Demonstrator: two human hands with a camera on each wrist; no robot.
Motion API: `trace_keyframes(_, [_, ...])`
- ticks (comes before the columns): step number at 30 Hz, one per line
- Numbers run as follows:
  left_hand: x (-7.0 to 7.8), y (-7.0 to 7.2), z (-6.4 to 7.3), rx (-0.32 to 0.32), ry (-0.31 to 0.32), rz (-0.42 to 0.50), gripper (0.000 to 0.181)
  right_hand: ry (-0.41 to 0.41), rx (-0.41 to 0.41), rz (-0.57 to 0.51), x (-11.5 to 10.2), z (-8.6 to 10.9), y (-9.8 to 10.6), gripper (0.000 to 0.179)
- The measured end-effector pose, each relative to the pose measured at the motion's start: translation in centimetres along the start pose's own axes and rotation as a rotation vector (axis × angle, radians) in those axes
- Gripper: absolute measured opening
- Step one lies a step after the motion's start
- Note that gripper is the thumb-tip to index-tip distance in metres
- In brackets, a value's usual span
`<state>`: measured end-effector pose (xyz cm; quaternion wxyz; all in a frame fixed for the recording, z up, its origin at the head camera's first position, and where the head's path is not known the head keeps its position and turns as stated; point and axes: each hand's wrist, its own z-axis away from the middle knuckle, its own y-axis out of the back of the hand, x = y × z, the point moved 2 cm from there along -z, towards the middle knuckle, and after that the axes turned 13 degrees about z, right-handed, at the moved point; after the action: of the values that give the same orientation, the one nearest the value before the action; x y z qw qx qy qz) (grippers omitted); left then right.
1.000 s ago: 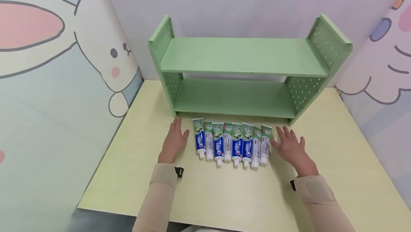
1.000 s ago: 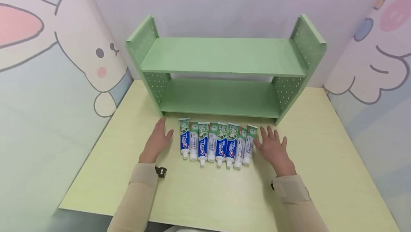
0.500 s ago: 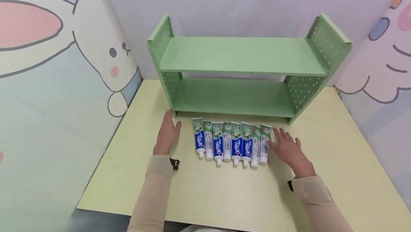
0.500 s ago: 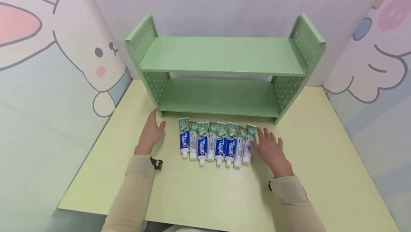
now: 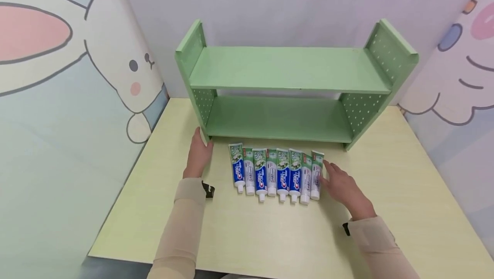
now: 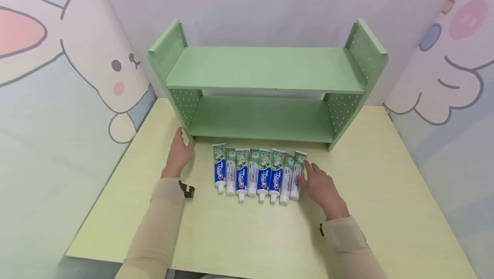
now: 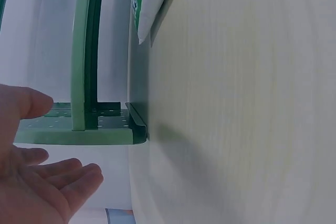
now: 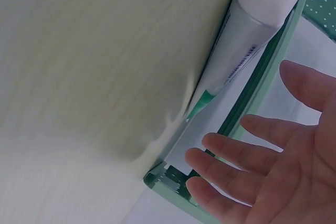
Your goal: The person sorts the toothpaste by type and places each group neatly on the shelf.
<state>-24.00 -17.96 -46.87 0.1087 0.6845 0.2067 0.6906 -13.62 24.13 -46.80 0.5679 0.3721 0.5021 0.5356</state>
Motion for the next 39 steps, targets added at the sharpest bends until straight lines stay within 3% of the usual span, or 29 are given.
trace_keyframes(8, [0.0, -0.1, -1.3, 0.043, -0.045, 0.064, 0.064, 0.000, -0.021, -0.008, -0.6, 0.4, -0.2, 0.068])
trace_keyframes(28, [-0.3, -0.2, -3.3, 0.044, -0.041, 0.130, 0.057, -0.041, -0.032, -0.037, -1.8, 0.4, -1.0, 0.067])
trace_keyframes(39, [-0.2, -0.5, -3.9, 0.057, -0.066, 0.159, 0.050, -0.079, -0.119, -0.100, -2.7, 0.2, -0.6, 0.062])
